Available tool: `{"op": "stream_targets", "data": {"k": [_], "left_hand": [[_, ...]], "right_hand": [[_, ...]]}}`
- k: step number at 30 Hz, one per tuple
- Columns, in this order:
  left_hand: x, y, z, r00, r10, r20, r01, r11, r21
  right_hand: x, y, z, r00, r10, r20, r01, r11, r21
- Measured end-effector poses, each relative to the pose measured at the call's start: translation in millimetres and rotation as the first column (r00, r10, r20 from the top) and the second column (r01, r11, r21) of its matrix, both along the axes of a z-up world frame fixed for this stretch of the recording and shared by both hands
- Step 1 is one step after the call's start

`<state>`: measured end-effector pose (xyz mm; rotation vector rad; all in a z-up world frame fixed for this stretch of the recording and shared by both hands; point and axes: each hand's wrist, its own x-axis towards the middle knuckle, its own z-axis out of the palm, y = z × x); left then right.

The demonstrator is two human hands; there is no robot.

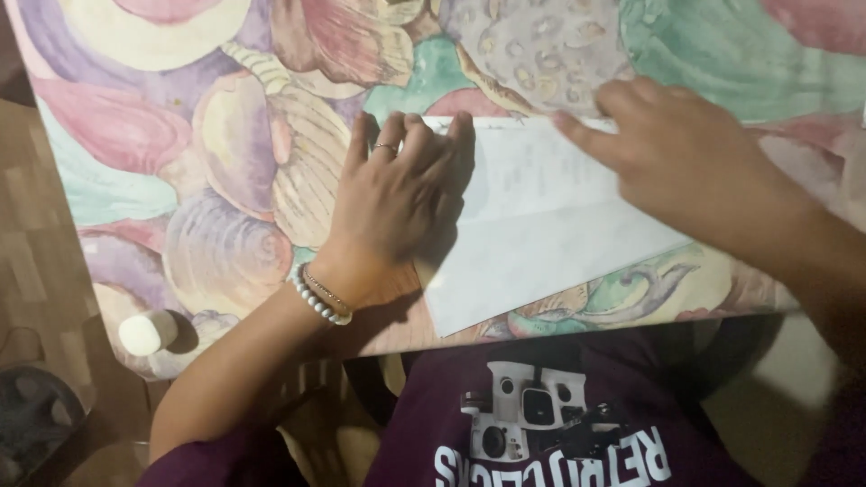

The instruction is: Folding patterned paper sheets into small bags or envelopes on a table.

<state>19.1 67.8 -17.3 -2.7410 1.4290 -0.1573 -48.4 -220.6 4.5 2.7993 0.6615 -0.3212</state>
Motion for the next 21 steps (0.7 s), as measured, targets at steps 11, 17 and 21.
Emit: {"op": "stream_targets", "data": {"k": [11, 17, 21], "left_hand": [[9, -7, 14, 0.998, -0.027, -0.062, 0.026, 1.0, -0.012], [13, -68, 20, 0.963, -0.152, -0.222, 0.126, 0.983, -0.131], [16, -91, 12, 0.969, -0.213, -0.128, 0.196, 0.972, -0.128]], "right_hand": [[-58, -103, -44, 0.978, -0.163, 0.132, 0.15, 0.983, 0.101], [-55, -97, -28, 0.942, -0.282, 0.184, 0.239, 0.945, 0.225], [-62, -107, -21, 0.899, -0.29, 0.329, 0.132, 0.894, 0.427]]}}
